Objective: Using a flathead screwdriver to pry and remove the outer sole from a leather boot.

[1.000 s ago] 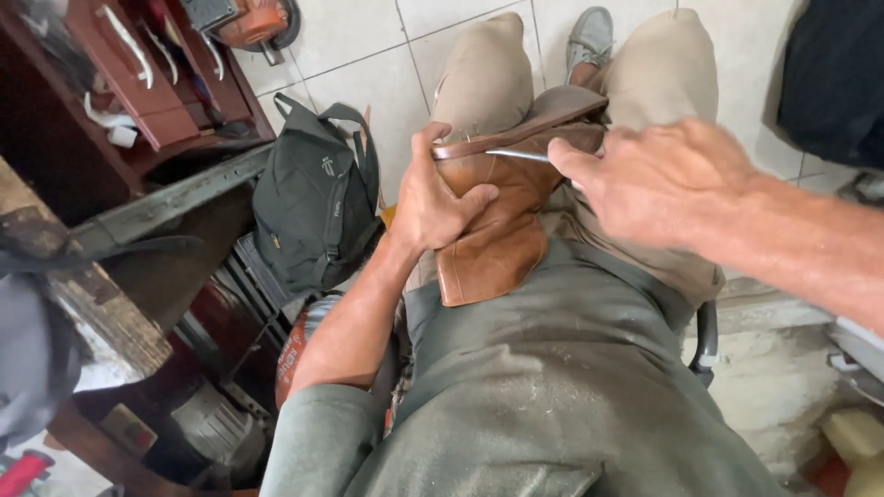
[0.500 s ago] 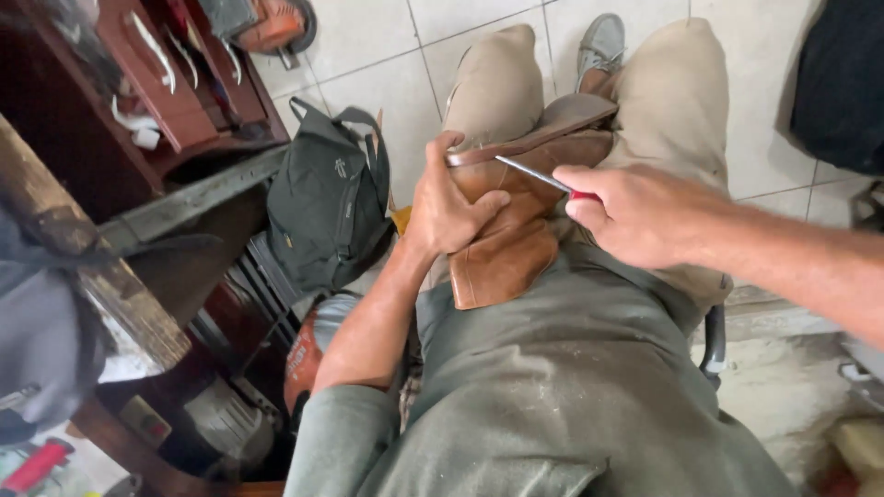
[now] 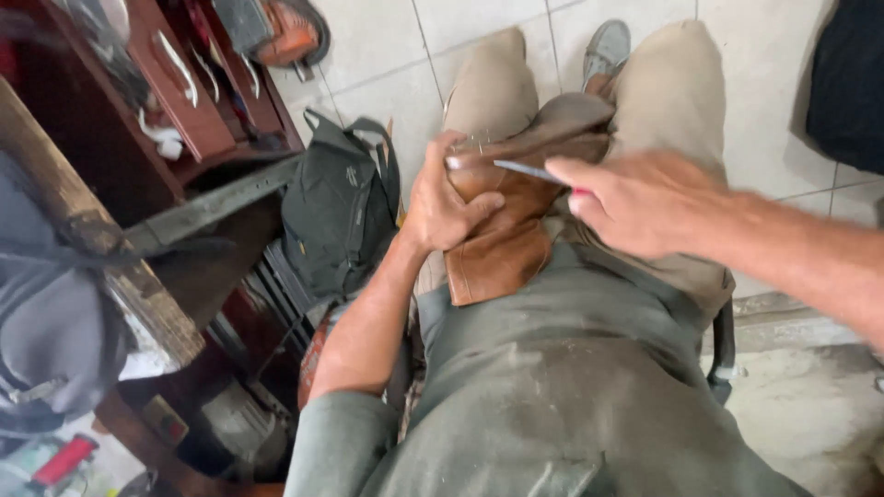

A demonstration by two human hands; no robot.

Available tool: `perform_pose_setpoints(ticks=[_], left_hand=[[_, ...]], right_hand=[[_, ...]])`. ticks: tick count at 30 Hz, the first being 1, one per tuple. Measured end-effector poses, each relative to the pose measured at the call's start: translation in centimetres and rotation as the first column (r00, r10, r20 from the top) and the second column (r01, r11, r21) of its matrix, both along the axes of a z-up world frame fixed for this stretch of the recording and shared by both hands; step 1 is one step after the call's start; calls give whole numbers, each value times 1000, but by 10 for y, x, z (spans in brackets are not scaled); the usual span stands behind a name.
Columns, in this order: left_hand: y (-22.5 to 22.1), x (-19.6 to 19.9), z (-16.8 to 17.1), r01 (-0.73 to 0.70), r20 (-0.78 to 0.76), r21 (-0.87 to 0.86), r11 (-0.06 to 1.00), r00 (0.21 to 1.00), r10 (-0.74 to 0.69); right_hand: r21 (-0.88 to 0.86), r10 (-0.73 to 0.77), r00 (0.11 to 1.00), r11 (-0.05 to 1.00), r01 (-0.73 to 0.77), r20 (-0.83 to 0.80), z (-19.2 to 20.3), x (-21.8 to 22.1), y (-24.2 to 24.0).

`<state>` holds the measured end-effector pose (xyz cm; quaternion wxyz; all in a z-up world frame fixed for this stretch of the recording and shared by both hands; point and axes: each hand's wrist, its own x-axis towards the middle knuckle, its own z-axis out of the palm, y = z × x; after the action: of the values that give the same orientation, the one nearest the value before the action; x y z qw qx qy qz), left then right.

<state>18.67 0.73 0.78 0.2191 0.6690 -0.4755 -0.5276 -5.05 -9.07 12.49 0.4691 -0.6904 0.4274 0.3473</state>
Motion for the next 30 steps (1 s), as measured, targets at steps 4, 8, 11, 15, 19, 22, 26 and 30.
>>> perform_pose_setpoints(ticks=[4, 8, 11, 15, 19, 22, 26, 30], left_hand=[[-1, 5, -17, -2, -4, -87, 996, 1000, 1], [-21, 17, -25, 115, -18, -108, 987, 993, -118], [-30, 19, -31, 147, -38, -56, 987, 988, -150], [-38, 17, -19, 160, 4, 20, 987, 987, -161], [-41, 11, -3, 161, 37, 70, 984, 986, -164], [-38, 10, -2, 165, 28, 91, 982, 985, -168], [-39, 13, -11, 116, 19, 59, 992, 993, -117], [-33, 14, -7, 180, 40, 20, 983, 983, -181]], right_hand=[[149, -392, 902, 917, 369, 181, -71, -44, 52], [-119, -315, 704, 862, 493, 636, -129, -53, 81], [-142, -301, 663, 838, 527, 686, -145, -49, 77], [21, -486, 701, 829, 559, 522, -128, -43, 64], [69, -523, 756, 837, 543, 393, -94, -34, 37], [157, -537, 831, 842, 517, 146, -68, -25, 22], [-96, -17, 999, 995, 13, -44, -10, -1, -15], [34, -22, 988, 999, 28, -156, 13, 22, -25]])
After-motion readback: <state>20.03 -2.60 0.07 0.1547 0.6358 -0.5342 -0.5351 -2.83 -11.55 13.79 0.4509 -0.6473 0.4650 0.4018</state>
